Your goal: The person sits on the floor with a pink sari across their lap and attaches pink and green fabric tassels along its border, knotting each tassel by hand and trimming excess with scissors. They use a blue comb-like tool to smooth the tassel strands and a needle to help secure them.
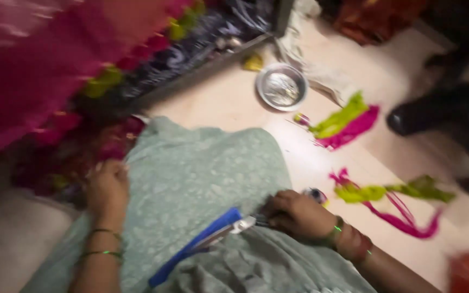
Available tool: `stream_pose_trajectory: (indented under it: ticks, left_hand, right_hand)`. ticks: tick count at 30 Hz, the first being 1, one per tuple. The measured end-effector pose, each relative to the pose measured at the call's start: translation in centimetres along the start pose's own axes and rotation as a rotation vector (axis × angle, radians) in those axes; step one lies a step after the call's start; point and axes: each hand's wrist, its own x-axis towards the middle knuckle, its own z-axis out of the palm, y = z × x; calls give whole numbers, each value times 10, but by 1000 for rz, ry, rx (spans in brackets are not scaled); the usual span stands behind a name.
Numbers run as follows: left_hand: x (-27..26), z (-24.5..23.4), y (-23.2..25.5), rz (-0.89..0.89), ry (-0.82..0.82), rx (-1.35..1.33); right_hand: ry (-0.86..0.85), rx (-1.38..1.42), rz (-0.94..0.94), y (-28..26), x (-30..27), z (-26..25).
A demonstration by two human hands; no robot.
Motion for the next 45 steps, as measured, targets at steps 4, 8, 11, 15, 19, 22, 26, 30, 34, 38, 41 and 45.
stream_pose_trajectory:
  ticks: [4,8,11,15,19,22,26,30,34,38,41,45]
  left_hand:
    - [-20,27,-28,-174,-276,-86]
    - [-20,31,-36,-199,-256,-197]
    - [-29,41,-26,-189,-170,-316]
    - [-44,3,21,-189,-138,-425]
    - [-56,-31,21,-226,-7,-373]
    - [-56,-69,21,-283,54,-347]
    - [-25,-135,48,-324,142,-893]
    - [27,-199,106,-223,152,-1409]
    - [44,-185,118,-45,140,-1466]
    - [34,-179,121,1,279,-1097]
    - [15,-163,122,-91,184,-1019]
    - [-16,-141,141,74,-53,-1032]
  right_hand:
    - [178,77,-19,59,0,1]
    - [445,-31,344,147,12,-21]
    - [538,-203,322,250,44,-23]
    - [396,-522,257,351,127,-18]
    - [467,-776,122,379,154,-11]
    - [262,-939,372,368,165,-9]
    - [221,-905,382,358,154,-15]
    - [395,-549,625,350,125,-48]
    - [634,-671,493,364,68,-93]
    - [911,-183,385,238,0,-128]
    - [882,226,157,107,-6,-135]
    - [595,96,-101,-44,11,-114]
